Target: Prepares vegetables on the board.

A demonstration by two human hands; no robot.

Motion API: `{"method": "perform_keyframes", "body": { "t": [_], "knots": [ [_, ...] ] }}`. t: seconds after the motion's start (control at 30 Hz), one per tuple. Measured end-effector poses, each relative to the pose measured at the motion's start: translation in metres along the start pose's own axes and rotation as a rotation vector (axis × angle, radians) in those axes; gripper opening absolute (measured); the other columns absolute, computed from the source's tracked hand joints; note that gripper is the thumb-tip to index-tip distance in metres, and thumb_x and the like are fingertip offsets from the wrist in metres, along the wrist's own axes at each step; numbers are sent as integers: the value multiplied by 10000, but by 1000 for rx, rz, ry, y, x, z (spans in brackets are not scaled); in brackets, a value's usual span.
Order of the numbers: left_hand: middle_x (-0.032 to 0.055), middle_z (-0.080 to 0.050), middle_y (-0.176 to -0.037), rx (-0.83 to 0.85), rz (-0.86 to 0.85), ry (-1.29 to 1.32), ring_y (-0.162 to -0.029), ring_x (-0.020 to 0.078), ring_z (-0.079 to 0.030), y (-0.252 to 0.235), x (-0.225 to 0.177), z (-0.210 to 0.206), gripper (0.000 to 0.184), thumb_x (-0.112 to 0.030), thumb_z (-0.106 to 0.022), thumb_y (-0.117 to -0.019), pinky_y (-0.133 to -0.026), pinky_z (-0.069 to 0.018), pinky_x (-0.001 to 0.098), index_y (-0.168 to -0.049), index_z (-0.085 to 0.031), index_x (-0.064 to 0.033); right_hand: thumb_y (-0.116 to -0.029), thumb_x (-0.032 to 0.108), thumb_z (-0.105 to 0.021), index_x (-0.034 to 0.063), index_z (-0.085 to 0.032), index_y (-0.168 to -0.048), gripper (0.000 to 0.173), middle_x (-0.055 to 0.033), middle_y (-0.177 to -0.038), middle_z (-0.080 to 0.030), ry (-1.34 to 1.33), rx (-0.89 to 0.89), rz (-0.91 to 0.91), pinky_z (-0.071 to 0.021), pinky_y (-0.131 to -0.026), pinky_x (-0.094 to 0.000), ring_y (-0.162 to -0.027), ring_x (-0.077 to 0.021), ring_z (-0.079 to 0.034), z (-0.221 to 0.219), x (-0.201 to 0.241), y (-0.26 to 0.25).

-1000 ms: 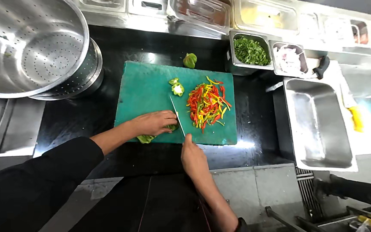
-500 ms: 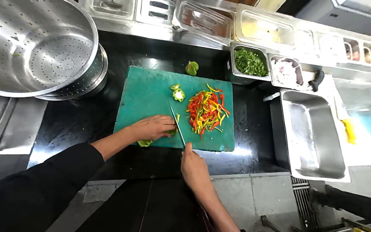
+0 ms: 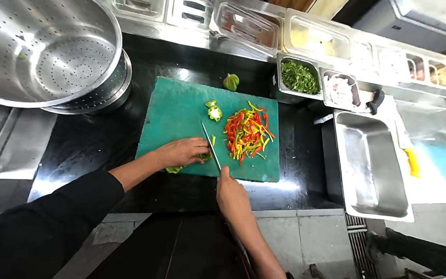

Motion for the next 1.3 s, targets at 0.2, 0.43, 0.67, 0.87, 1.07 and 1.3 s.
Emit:
{"method": "perform_keyframes", "body": {
  "t": [0.2, 0.43, 0.67, 0.87, 1.07, 1.3],
  "knots": [
    [118, -705, -1151, -40, -6, 9, -1197, 264, -638, 3, 2, -3, 236, -249, -676, -973, -1098, -465, 348, -1071, -730, -41, -1109, 222, -402, 89, -453, -1360, 289, -184, -1046, -680, -10, -33, -3, -572, -800, -508, -966, -365, -714, -6, 6, -15],
    [114, -714, -1129, -85, -13, 20, -1183, 258, -647, 6, 3, -3, 240, -263, -656, -985, -1089, -473, 352, -1034, -737, -43, -1110, 226, -396, 90, -451, -1387, 314, -183, -1095, -688, -4, 34, -13, -561, -859, -501, -1032, -357, -705, -8, 3, -4],
    [102, -725, -1060, -109, -68, -26, -1111, 250, -673, 6, 1, 1, 276, -299, -620, -1002, -1043, -499, 353, -994, -736, -49, -1119, 262, -368, 91, -448, -1395, 334, -180, -1120, -684, 4, 80, 2, -549, -889, -496, -1065, -349, -695, 1, 4, 10],
    [112, -723, -1082, -116, -60, 22, -1130, 254, -669, 9, 5, 0, 270, -284, -643, -990, -1062, -493, 350, -1004, -748, -35, -1112, 269, -406, 101, -457, -1338, 286, -170, -952, -690, -19, -25, 3, -573, -768, -516, -921, -366, -719, -4, 11, -14],
    [103, -727, -1057, -149, -75, 49, -1106, 241, -672, 8, 4, 2, 249, -266, -652, -983, -1052, -493, 327, -990, -752, -37, -1114, 253, -395, 89, -460, -1357, 301, -179, -1002, -692, -23, 24, -22, -561, -829, -506, -982, -359, -711, -11, 6, -8],
    [107, -727, -1045, -178, -86, 32, -1095, 245, -674, 11, 4, 0, 266, -278, -639, -995, -1045, -497, 333, -963, -746, -37, -1116, 267, -383, 101, -457, -1373, 315, -164, -1046, -692, -16, 76, -27, -554, -859, -493, -1018, -342, -704, -7, 4, 6]
  ]
}}
Point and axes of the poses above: each hand's wrist, its own y-axis away from the middle knuckle, its own z-axis out of the back of the hand, x = y × z, the point moved 7 cm from there along -y, towards the middle knuckle
